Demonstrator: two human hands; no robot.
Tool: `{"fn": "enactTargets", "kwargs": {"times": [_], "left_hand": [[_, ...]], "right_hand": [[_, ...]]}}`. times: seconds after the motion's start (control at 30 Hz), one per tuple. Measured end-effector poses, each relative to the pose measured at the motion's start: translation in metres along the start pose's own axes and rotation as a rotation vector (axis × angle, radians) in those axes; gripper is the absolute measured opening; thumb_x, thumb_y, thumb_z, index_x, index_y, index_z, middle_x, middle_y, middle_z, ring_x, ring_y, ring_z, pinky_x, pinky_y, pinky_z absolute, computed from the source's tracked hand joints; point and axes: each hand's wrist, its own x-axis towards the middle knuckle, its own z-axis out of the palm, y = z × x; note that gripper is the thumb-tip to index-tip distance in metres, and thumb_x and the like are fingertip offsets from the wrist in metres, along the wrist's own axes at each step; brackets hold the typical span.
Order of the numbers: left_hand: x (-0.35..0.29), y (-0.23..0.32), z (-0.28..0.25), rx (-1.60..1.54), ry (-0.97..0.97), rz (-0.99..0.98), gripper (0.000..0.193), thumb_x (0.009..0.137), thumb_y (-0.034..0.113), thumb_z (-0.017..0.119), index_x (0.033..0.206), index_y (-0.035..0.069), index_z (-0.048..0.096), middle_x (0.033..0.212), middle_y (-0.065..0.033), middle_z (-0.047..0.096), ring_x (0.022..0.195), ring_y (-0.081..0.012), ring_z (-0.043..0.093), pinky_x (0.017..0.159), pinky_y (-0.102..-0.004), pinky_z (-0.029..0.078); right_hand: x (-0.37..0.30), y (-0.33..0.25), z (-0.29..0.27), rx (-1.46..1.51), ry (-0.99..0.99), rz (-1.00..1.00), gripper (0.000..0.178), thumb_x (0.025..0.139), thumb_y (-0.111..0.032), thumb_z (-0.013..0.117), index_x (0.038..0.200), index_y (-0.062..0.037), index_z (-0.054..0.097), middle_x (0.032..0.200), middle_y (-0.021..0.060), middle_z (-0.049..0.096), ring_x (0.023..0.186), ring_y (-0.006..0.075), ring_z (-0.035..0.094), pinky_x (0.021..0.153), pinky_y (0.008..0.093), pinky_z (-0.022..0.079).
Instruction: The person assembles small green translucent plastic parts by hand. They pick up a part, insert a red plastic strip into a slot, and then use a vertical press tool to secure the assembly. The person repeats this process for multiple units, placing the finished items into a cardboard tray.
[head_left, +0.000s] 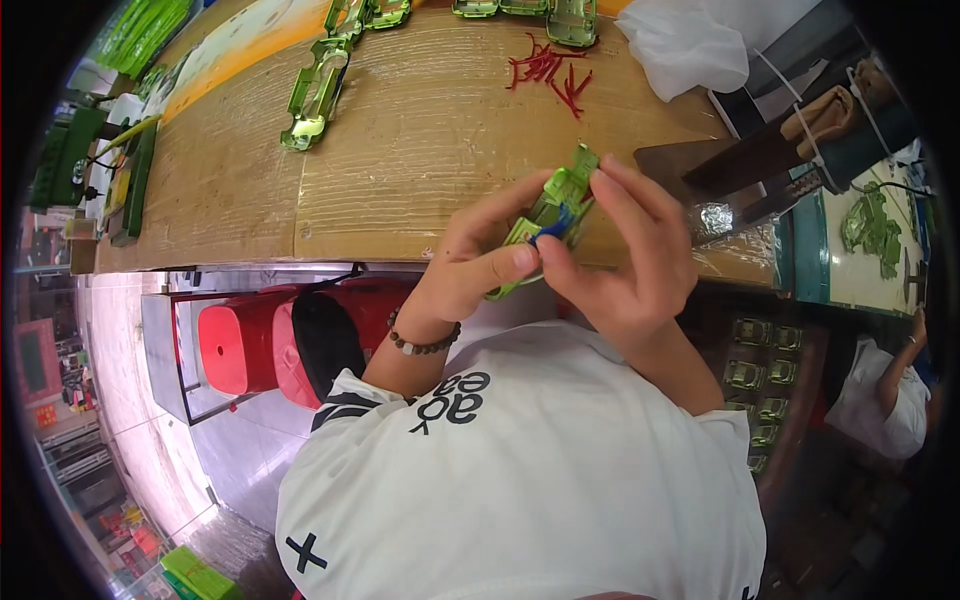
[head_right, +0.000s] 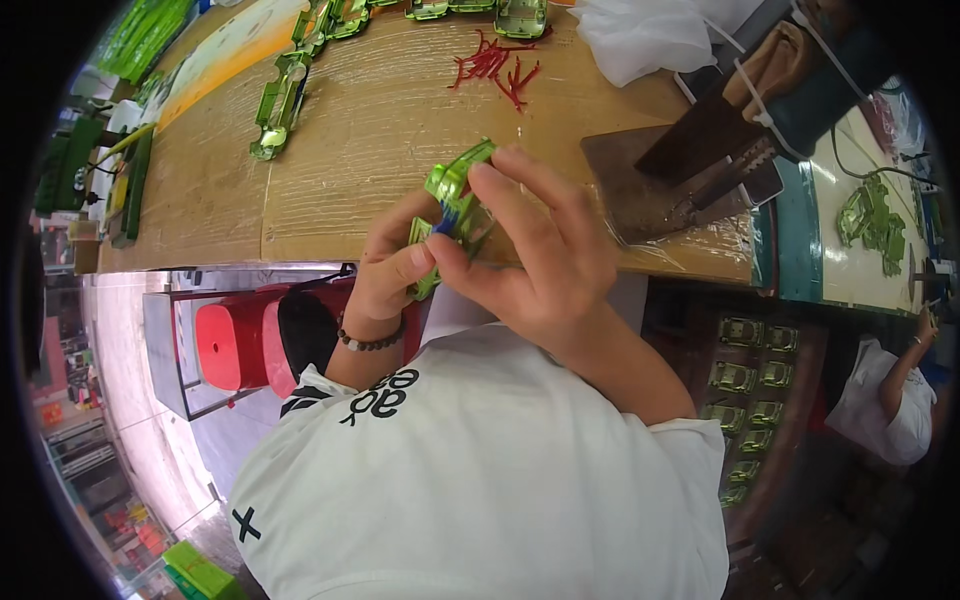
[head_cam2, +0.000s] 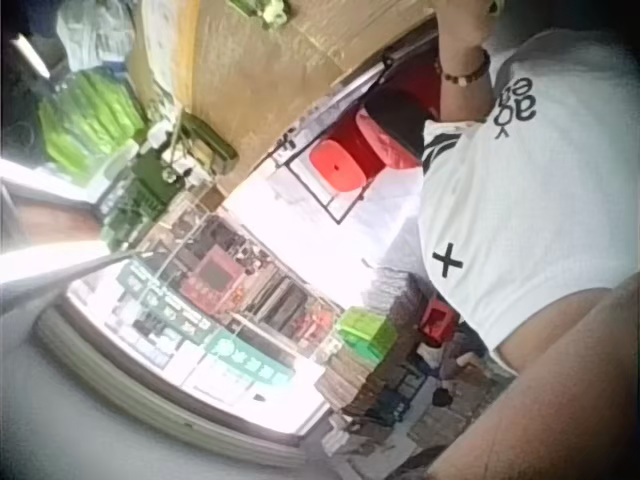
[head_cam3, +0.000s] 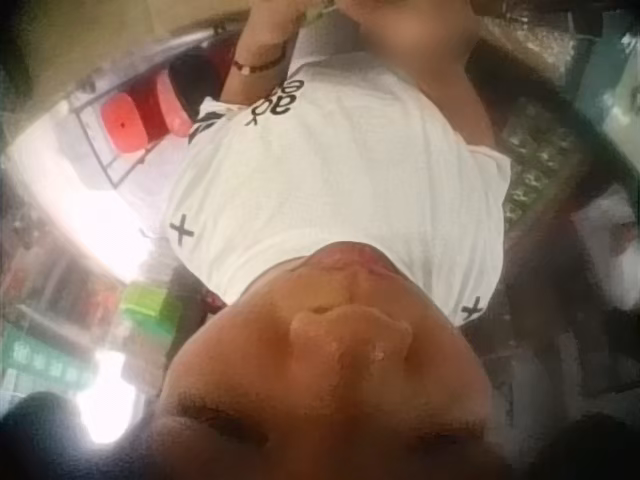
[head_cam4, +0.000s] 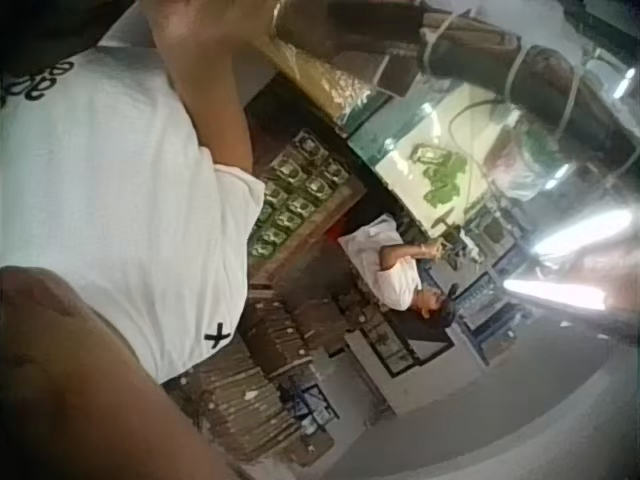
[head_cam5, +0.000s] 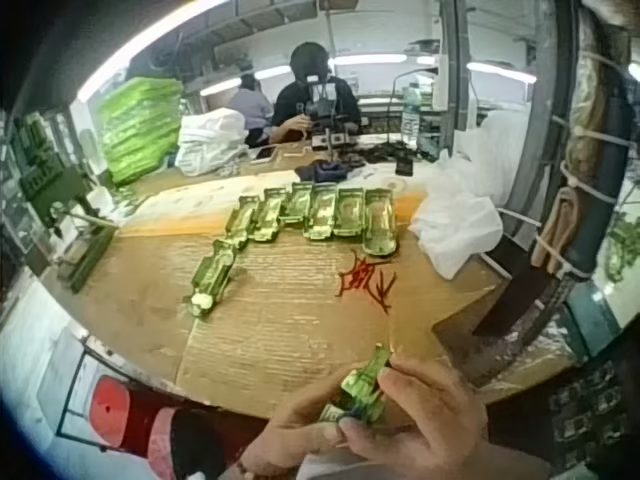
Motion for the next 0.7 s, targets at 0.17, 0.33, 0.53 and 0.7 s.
{"fn": "enactTargets", "kwargs": {"times": [0.17,0.33,0.53,0.7], "left_hand": [[0.001,0.002,-0.001,-0.053,-0.046,-0.014,0.061,0.078,0.018,0.061,0.127,-0.007,0.035,0.122,-0.0147,0.047,0.111,-0.0194,0.046,0.094,-0.0311,0.035],[-0.003,-0.001,0.023,0.089,0.079,0.026,0.063,0.078,0.016,0.062,0.13,-0.005,0.033,0.121,-0.014,0.047,0.11,-0.0198,0.046,0.095,-0.0309,0.034],[-0.01,0.022,0.045,0.76,-0.185,-0.032,0.078,0.075,0.024,0.065,0.135,-0.002,0.023,0.119,-0.0173,0.046,0.098,-0.0243,0.052,0.084,-0.0286,0.039],[0.005,0.045,0.052,0.433,-0.445,-0.478,0.099,0.068,0.054,0.063,0.133,-0.007,0.022,0.122,-0.0181,0.042,0.09,-0.0192,0.056,0.076,-0.0249,0.043]], "right_hand": [[-0.002,-0.004,-0.004,0.076,0.046,0.079,0.043,0.062,-0.019,0.078,0.097,-0.0012,0.059,0.091,0.0134,0.059,0.074,0.0236,0.06,0.058,0.0291,0.052],[-0.022,-0.005,-0.007,0.308,0.046,0.251,0.045,0.067,-0.011,0.073,0.106,-0.0006,0.052,0.105,0.0166,0.053,0.09,0.0238,0.057,0.073,0.0283,0.049],[-0.05,-0.024,-0.032,1.058,0.286,0.788,0.048,0.077,0.003,0.058,0.121,0.0019,0.038,0.119,0.0172,0.045,0.106,0.0243,0.051,0.087,0.0307,0.045],[-0.053,-0.012,-0.085,1.459,0.338,1.536,0.04,0.086,-0.015,0.052,0.121,-0.0012,0.039,0.12,0.0146,0.046,0.098,0.0247,0.057,0.083,0.0355,0.049]]}}
